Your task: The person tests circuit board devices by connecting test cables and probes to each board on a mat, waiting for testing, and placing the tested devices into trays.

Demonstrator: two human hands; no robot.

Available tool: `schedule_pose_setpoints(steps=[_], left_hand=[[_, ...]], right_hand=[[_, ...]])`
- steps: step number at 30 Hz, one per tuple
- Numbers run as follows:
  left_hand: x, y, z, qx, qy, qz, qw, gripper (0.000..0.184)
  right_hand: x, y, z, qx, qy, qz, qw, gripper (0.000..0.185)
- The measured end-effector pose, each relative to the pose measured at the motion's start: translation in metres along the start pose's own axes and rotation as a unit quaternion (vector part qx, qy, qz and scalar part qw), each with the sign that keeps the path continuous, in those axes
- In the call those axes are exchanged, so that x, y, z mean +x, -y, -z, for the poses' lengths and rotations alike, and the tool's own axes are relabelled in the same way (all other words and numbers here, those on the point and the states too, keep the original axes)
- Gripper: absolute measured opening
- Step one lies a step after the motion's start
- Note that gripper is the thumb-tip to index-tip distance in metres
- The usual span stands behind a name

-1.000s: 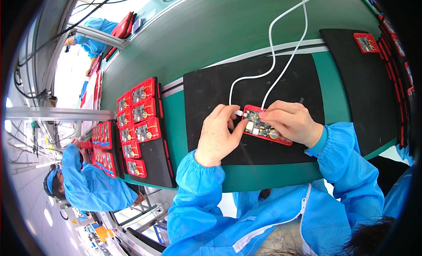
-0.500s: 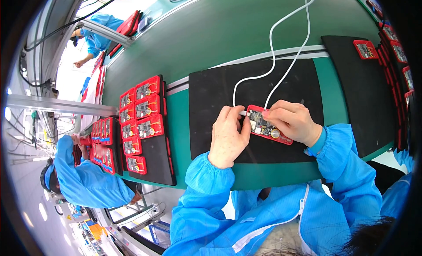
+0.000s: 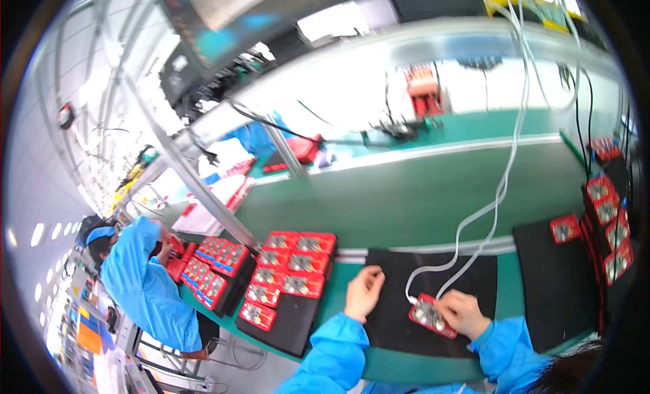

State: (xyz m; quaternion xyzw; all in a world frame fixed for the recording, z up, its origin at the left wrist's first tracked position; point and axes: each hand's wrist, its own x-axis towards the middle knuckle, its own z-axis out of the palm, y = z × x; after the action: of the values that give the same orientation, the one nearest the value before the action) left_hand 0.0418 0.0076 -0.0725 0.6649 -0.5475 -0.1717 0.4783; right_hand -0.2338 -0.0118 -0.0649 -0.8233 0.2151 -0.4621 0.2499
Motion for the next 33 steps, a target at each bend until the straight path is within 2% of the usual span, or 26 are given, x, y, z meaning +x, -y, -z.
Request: schedule_pose_setpoints(steps=[1,4,7,13,15,16,17,18,19,21,24,27,29,32,33], left_hand=[[-0.001,-0.003,0.001,0.033,0.005,0.003,0.999,0.019],[-0.004,-0.004,0.000,0.002,-0.001,0.025,1.000,0.022],[-0.003,0.005,-0.001,-0.025,-0.007,0.030,0.999,0.025],[-0.004,-0.001,0.002,-0.019,-0.002,0.038,0.999,0.026],[-0.005,-0.008,0.005,-0.008,0.064,0.034,0.997,0.021],[-0.005,-0.013,0.006,-0.007,0.063,0.034,0.997,0.021],[-0.007,-0.019,0.005,-0.039,0.108,-0.114,0.987,0.022],[-0.009,-0.025,0.005,-0.069,0.151,-0.257,0.952,0.023],[-0.011,-0.030,0.005,-0.043,0.226,-0.272,0.934,0.025],[-0.009,-0.031,0.001,0.026,0.287,-0.322,0.902,0.025],[-0.008,-0.039,-0.002,0.026,0.324,-0.310,0.893,0.020],[-0.001,-0.037,-0.005,0.056,0.363,-0.312,0.876,0.017],[0.003,-0.039,-0.004,0.054,0.371,-0.320,0.870,0.015],[0.003,-0.044,-0.001,0.040,0.373,-0.331,0.866,0.015],[0.003,-0.044,-0.003,0.025,0.349,-0.345,0.871,0.015]], right_hand=[[-0.001,-0.001,-0.001,-0.008,0.003,-0.001,1.000,0.008],[-0.003,0.001,-0.002,0.012,0.009,-0.051,0.999,0.008],[0.001,0.003,-0.001,0.008,0.002,-0.021,1.000,0.007],[0.002,0.012,0.000,0.016,-0.002,-0.046,0.999,0.006],[0.001,0.011,-0.002,0.034,-0.009,-0.060,0.998,0.006],[0.001,0.011,-0.001,0.035,-0.009,-0.059,0.998,0.006],[0.001,0.011,0.000,0.036,-0.005,-0.059,0.998,0.006],[0.002,0.011,0.000,0.038,-0.001,-0.060,0.997,0.006],[0.002,0.013,0.000,0.041,0.000,-0.060,0.997,0.006],[0.003,0.015,0.001,0.013,-0.003,-0.040,0.999,0.006],[0.001,0.007,0.001,0.020,0.012,-0.051,0.998,0.006],[-0.001,0.006,-0.002,0.158,-0.008,-0.182,0.970,0.003],[-0.006,-0.007,-0.005,0.237,-0.013,-0.225,0.945,0.005],[-0.005,-0.007,-0.005,0.278,-0.029,-0.264,0.923,0.004],[-0.005,-0.010,-0.005,0.262,-0.028,-0.241,0.934,0.003]])
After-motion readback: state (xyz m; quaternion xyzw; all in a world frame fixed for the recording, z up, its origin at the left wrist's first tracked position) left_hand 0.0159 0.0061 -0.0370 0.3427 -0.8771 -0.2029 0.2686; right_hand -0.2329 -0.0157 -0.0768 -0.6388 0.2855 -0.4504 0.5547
